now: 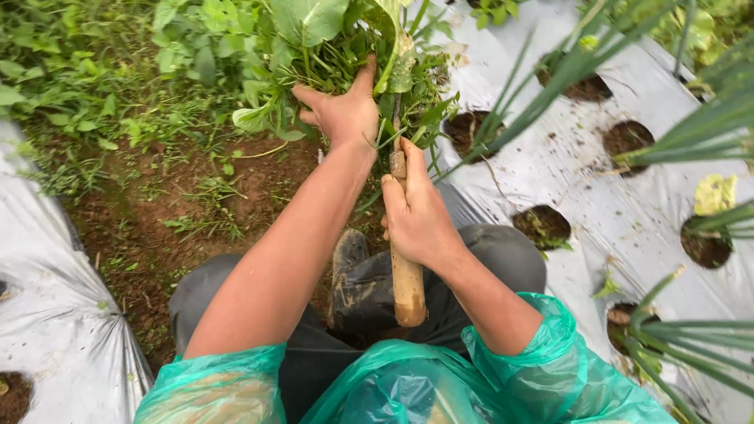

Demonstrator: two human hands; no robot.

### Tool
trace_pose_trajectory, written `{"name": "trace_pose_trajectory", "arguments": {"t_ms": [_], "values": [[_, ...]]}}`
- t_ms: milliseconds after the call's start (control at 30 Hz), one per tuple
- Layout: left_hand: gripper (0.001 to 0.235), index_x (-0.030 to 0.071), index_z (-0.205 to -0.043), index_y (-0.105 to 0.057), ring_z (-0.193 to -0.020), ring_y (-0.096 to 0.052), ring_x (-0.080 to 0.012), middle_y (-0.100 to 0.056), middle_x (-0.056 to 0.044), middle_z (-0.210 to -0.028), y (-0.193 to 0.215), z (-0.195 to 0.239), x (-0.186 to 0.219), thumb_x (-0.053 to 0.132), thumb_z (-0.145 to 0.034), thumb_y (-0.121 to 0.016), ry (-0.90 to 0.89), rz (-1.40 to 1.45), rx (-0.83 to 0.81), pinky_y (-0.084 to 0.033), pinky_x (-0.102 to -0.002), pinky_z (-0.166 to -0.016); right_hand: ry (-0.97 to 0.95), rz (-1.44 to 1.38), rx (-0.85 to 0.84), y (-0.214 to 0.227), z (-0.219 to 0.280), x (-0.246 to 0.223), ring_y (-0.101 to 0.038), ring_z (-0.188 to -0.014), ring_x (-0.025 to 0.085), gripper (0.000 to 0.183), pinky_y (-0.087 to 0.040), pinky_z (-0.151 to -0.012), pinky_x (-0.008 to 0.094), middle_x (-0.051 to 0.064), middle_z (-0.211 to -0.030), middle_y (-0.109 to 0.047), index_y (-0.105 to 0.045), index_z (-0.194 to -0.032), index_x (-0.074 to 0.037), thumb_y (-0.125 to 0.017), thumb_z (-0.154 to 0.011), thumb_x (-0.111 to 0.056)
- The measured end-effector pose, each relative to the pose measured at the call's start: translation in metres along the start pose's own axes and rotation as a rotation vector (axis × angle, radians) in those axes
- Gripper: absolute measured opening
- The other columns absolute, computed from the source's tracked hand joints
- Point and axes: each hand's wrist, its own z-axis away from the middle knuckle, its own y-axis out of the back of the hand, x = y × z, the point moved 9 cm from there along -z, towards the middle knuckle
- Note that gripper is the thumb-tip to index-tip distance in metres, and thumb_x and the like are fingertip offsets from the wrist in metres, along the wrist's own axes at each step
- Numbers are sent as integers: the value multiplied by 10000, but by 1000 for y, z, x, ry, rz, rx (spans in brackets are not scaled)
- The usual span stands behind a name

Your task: The person is weeding plants by hand and using a small hand hoe in an agricultural field.

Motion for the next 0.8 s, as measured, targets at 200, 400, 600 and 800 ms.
{"name": "trace_pose_trajectory", "arguments": {"t_ms": [200, 400, 600, 800], "values": [[1285, 164, -1603, -59, -1589, -53, -396, 70, -264, -1699, -76, 99, -11, 550, -593, -754, -113, 70, -158, -317, -627, -1088, 95, -36, 105, 97, 52, 35, -543, -564, 227, 632, -540, -496, 409, 110, -801, -503, -161, -1588, -99, -358, -1007, -250], [1268, 117, -1611, -79, -1520, -247, -445, -98, -342, -1625, -147, 204, -34, 484, -596, -744, -241, 126, -287, -329, -501, -1125, 46, 51, 361, 188, 129, 78, -586, -474, 187, 593, -549, -423, 339, 101, -663, -559, -232, -1550, -139, -385, -981, -211], [1078, 32, -1499, -310, -1409, -312, -356, -410, -287, -1426, -163, 347, -86, 442, -597, -733, -278, 66, -427, -312, -434, -1153, -91, -13, 573, 240, 246, 149, -558, -432, 209, 580, -506, -418, 358, 112, -584, -526, -245, -1538, -109, -409, -986, -176], [1347, 66, -1610, 179, -1597, 122, -302, 232, -175, -1704, -149, 458, -192, 559, -679, -661, 147, -338, -852, -52, -465, -1252, -240, 14, 683, 240, 358, 234, -562, -467, 211, 450, -514, -489, 363, 110, -657, -544, -347, -1440, -82, -418, -1000, -142]]}}
